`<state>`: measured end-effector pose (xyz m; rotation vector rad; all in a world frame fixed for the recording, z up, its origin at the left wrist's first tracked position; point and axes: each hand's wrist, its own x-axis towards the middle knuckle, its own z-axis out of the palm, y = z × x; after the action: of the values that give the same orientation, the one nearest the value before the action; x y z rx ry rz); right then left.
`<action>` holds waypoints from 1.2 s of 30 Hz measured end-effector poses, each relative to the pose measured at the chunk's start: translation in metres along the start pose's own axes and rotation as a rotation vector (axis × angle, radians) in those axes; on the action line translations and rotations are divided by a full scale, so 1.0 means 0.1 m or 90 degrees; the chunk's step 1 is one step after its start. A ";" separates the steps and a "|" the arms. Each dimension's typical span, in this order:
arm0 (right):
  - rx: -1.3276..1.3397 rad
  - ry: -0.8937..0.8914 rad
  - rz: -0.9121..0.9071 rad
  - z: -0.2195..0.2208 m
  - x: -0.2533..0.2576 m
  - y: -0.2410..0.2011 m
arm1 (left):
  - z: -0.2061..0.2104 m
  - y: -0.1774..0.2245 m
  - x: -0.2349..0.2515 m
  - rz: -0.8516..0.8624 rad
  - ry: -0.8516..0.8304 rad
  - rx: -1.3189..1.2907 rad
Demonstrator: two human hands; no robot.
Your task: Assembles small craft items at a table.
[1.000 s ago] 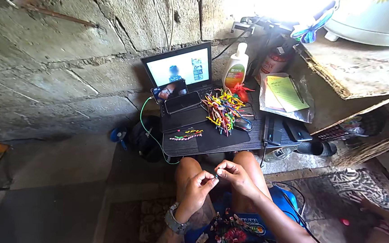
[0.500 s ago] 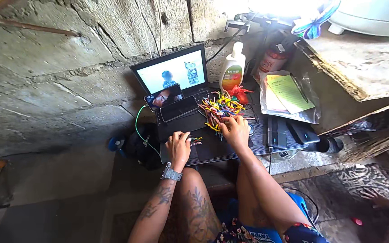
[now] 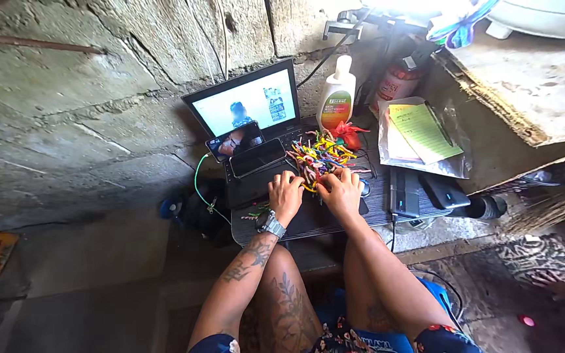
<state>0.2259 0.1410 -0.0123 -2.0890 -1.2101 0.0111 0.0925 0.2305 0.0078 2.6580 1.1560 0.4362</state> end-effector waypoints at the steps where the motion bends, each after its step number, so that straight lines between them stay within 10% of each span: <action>1: 0.004 -0.001 -0.002 0.00 0.00 0.00 | 0.01 -0.01 0.01 0.005 0.000 0.007; 36: 0.061 0.141 -0.141 -0.06 -0.15 0.03 | -0.29 0.08 -0.40 -0.209 0.105 -0.699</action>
<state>0.2212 0.1253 -0.0144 -1.8106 -1.2702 -0.2526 0.0616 0.1974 0.0301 1.4873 0.9456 0.9030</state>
